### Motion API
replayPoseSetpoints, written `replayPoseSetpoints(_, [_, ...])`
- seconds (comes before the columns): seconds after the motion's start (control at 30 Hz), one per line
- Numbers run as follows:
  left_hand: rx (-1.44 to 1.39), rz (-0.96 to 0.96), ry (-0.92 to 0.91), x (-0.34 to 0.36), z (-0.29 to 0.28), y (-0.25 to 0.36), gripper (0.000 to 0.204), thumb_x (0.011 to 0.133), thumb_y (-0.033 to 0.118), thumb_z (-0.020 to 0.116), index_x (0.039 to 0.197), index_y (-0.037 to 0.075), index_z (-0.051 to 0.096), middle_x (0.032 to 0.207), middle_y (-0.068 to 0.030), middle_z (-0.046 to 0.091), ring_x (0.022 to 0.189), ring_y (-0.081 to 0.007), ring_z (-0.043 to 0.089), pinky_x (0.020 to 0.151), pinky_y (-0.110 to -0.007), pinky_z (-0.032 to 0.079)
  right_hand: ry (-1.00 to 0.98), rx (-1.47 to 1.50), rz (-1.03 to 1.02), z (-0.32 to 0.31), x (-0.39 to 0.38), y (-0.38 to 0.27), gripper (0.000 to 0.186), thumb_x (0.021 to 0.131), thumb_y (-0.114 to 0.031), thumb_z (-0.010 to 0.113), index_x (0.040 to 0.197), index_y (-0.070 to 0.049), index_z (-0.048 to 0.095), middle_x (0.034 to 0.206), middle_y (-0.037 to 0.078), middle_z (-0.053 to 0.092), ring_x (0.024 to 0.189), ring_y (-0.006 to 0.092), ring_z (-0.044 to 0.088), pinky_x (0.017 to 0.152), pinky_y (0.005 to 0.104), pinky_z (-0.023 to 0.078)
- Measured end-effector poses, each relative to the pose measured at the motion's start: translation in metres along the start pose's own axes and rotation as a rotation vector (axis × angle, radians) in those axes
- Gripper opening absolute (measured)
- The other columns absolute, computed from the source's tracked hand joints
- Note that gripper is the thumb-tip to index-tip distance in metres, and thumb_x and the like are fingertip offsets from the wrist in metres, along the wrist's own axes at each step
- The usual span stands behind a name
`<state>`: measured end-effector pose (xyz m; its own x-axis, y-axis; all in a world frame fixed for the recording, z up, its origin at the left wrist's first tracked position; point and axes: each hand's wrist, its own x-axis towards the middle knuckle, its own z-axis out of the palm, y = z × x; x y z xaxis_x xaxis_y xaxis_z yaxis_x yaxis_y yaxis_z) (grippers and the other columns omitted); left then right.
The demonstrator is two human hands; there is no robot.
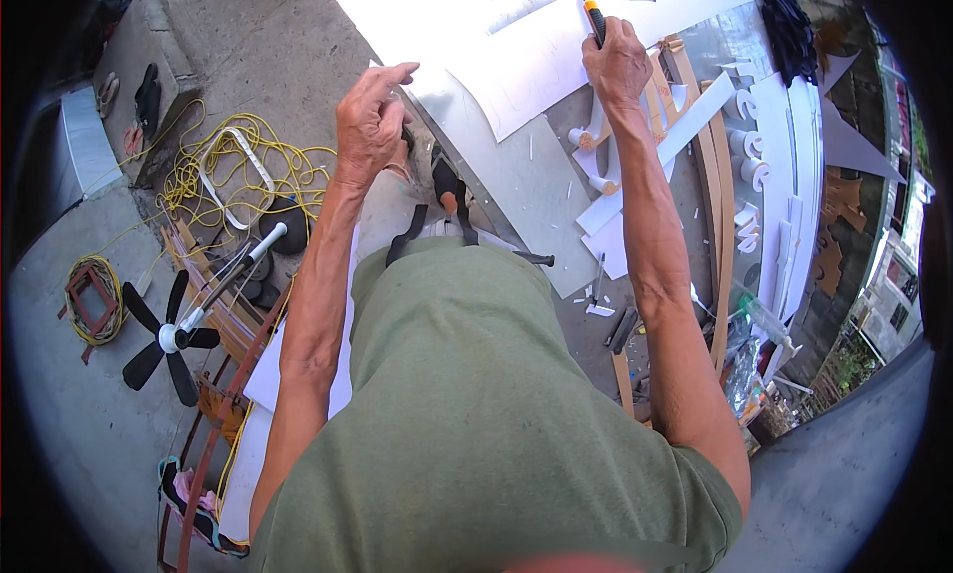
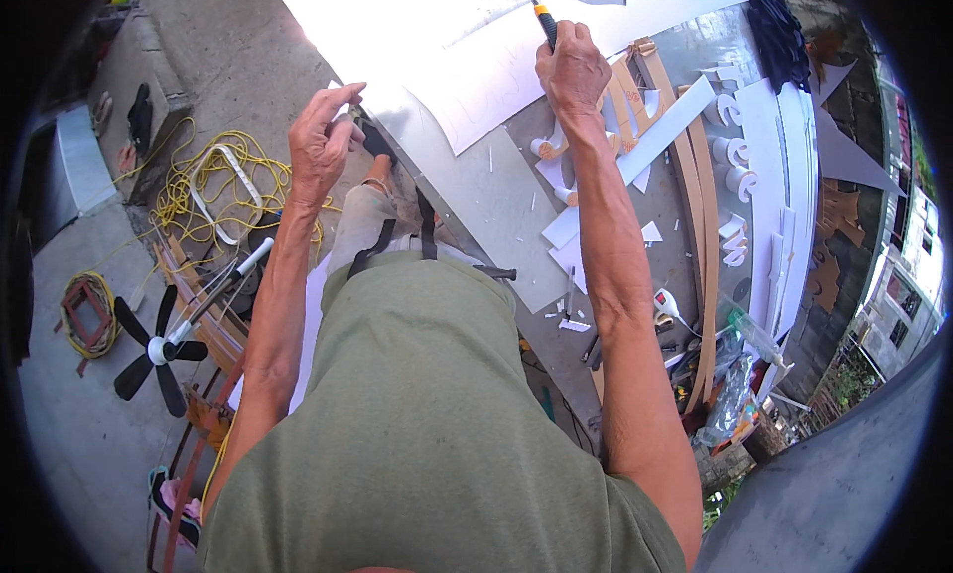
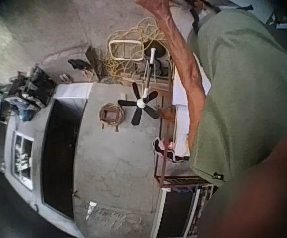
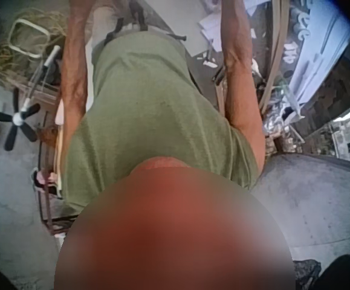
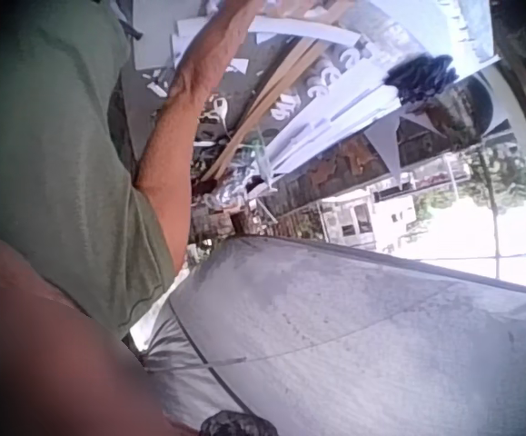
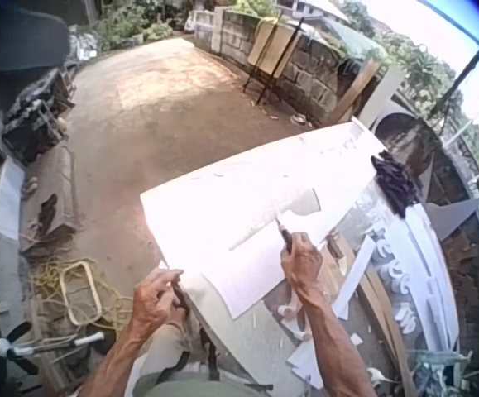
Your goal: The recorder is tracing letter templates onto a substrate and cutting them out using a utility knife.
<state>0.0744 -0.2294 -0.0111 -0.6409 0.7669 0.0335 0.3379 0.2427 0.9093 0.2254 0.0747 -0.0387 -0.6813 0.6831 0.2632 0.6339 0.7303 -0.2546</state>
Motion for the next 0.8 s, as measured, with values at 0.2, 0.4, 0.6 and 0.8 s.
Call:
replayPoseSetpoints(0.2, [-0.298,-0.129,0.256,-0.024,-0.034,0.028,0.061,0.089,-0.009,0.045,0.148,0.006,0.049,0.126,-0.0113,0.057,0.074,-0.0113,0.064,0.059,-0.023,0.052,0.042,0.014,-0.047,-0.004,0.012,0.017,0.019,0.083,-0.017,0.073,0.094,-0.005,0.064,0.090,0.009,0.066,0.076,0.0296,0.071,0.065,0.0422,0.056])
replayPoseSetpoints(0.4, [-0.517,-0.269,0.155,-0.036,-0.034,0.038,0.063,0.088,-0.010,0.044,0.150,0.000,0.043,0.129,-0.0119,0.055,0.074,-0.0129,0.063,0.058,-0.023,0.049,-0.005,0.099,0.044,-0.013,-0.003,0.033,0.020,0.085,-0.020,0.071,0.095,-0.004,0.065,0.089,0.011,0.067,0.076,0.0310,0.069,0.071,0.0423,0.054])
replayPoseSetpoints(0.6, [-0.639,-0.395,-0.900,-0.033,0.045,0.038,0.069,0.081,-0.014,0.038,0.147,0.002,0.045,0.126,-0.0091,0.052,0.075,-0.0109,0.061,0.066,-0.025,0.050,-0.098,0.049,0.098,-0.035,-0.011,0.070,0.019,0.085,-0.021,0.071,0.094,-0.004,0.065,0.090,0.011,0.066,0.081,0.0307,0.069,0.073,0.0436,0.053])
replayPoseSetpoints(0.8, [-0.494,-0.091,-1.272,-0.029,0.152,0.051,0.068,0.080,-0.016,0.041,0.146,0.000,0.042,0.130,-0.0162,0.047,0.083,-0.0240,0.065,0.079,-0.037,0.054,-0.110,0.009,0.071,-0.044,-0.014,0.073,0.016,0.085,-0.019,0.070,0.090,-0.005,0.062,0.088,0.012,0.065,0.081,0.0334,0.067,0.073,0.0453,0.052])
